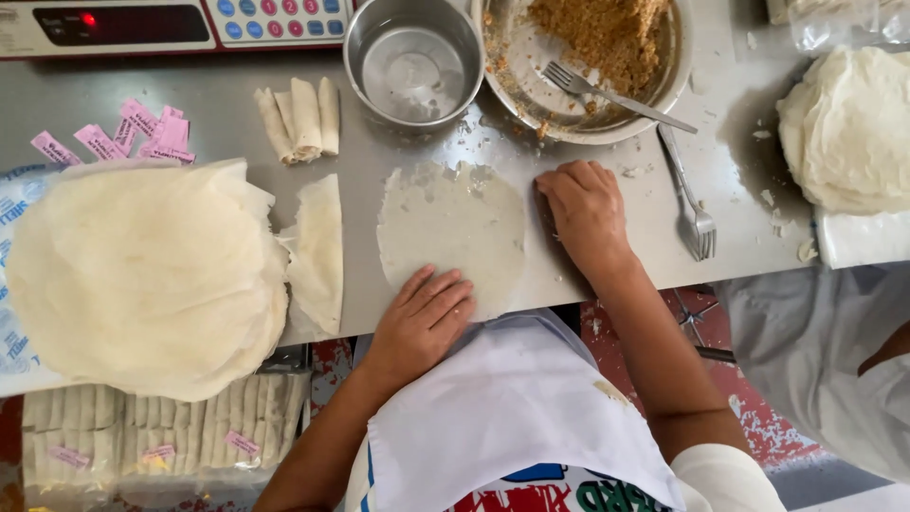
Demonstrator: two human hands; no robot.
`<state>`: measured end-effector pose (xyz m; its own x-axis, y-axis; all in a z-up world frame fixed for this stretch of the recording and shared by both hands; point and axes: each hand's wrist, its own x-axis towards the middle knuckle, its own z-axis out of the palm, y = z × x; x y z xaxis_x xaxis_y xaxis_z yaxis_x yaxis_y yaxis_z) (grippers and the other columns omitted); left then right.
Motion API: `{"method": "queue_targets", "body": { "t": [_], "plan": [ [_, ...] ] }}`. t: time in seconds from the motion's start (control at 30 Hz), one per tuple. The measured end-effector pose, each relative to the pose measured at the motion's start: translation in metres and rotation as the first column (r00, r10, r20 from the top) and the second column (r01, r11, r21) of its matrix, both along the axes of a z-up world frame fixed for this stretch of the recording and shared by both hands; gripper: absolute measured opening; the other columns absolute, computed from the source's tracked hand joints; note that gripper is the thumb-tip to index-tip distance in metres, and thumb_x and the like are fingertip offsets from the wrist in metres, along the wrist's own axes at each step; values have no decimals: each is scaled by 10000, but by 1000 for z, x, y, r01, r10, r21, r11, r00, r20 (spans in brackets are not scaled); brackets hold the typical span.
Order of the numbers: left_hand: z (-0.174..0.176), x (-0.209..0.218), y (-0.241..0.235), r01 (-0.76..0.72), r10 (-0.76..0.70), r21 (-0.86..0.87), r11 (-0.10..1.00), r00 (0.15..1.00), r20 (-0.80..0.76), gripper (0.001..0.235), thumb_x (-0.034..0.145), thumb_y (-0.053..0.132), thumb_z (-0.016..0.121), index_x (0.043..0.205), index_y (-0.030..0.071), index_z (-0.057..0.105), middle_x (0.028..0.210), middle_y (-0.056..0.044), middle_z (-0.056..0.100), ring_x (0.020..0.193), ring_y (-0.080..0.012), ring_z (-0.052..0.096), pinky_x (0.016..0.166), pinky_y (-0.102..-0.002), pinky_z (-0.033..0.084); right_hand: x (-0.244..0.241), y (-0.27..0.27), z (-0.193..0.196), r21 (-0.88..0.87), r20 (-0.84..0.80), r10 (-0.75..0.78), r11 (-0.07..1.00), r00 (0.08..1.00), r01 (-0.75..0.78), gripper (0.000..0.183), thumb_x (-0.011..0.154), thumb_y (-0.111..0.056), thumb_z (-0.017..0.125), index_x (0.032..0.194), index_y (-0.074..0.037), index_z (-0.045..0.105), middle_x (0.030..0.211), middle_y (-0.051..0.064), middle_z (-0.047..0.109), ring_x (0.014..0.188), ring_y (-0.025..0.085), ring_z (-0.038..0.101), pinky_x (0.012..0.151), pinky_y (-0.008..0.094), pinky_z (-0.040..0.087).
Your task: The person is preparing spring rolls by placing filling on a wrapper and rolling it into a cylindrical shape.
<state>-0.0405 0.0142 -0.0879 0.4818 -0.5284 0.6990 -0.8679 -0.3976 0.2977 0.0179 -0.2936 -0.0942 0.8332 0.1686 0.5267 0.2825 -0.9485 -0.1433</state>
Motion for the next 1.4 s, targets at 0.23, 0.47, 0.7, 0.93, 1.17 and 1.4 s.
{"method": "queue_targets", "body": {
  "t": [0.23, 0.47, 0.7, 0.93, 1.17, 1.4],
  "plan": [
    [26, 9, -15, 29, -102, -212, 977, 933, -344, 295, 977, 234, 688, 1222, 72, 717, 1151, -88, 711, 1058, -296, 724, 968, -457, 590, 36, -15, 53, 73, 242, 17, 997, 970, -36, 110, 1015, -108, 752, 908, -95, 736, 867, 69, 579, 781, 292, 601, 729, 388, 498],
    [55, 58, -70, -235, 310, 388, 891, 940, -142, 657, 987, 324, 737, 1561, 181, 452, 1693, -135, 200, 1580, -346, 217, 1195, -699, 280, 32, -30, 97, -114, -309, -92, 992, 947, 60, 649, 824, 207, 554, 1404, -65, 662, 1672, 155, 237, 1450, 442, 238, 1111, 630, 247],
    [48, 100, -163, -221, 228, 491, 843, 973, 45, 723, 997, 165, 642, 1657, 241, 356, 1714, -112, 51, 1597, -346, 59, 1218, -744, 204, 5, -30, 47, -139, -97, -304, 947, 948, 290, 308, 968, -138, 756, 1276, -144, 738, 1669, 115, 333, 1522, 385, 248, 1195, 644, 100],
    [91, 123, -157, -68, 302, 806, 588, 943, -140, 886, 986, 269, 573, 1679, 326, 25, 1678, -93, -221, 1547, -332, -192, 1202, -738, -26, 13, -39, 31, -186, 193, -294, 926, 936, 329, 79, 1081, -250, 769, 1123, -183, 772, 1569, 47, 543, 1484, 355, 372, 1230, 628, 91],
    [125, 161, -124, -140, 348, 922, 361, 938, 7, 870, 916, 197, 551, 1640, 364, 99, 1679, -61, -264, 1528, -290, -246, 1191, -707, -95, 4, -39, 76, -29, -122, -283, 959, 951, 281, 212, 969, -228, 748, 1177, -196, 766, 1618, 105, 433, 1498, 404, 278, 1213, 660, 46],
    [163, 180, -156, -68, 397, 896, 438, 909, -126, 995, 870, -114, 529, 1653, 343, 120, 1667, -34, -271, 1522, -265, -254, 1178, -672, -182, 34, -70, 94, 43, -377, -391, 898, 839, 438, 304, 1060, -202, 616, 1254, 32, 632, 1231, 214, 528, 1033, 414, 568, 693, 548, 560]
  ]
}}
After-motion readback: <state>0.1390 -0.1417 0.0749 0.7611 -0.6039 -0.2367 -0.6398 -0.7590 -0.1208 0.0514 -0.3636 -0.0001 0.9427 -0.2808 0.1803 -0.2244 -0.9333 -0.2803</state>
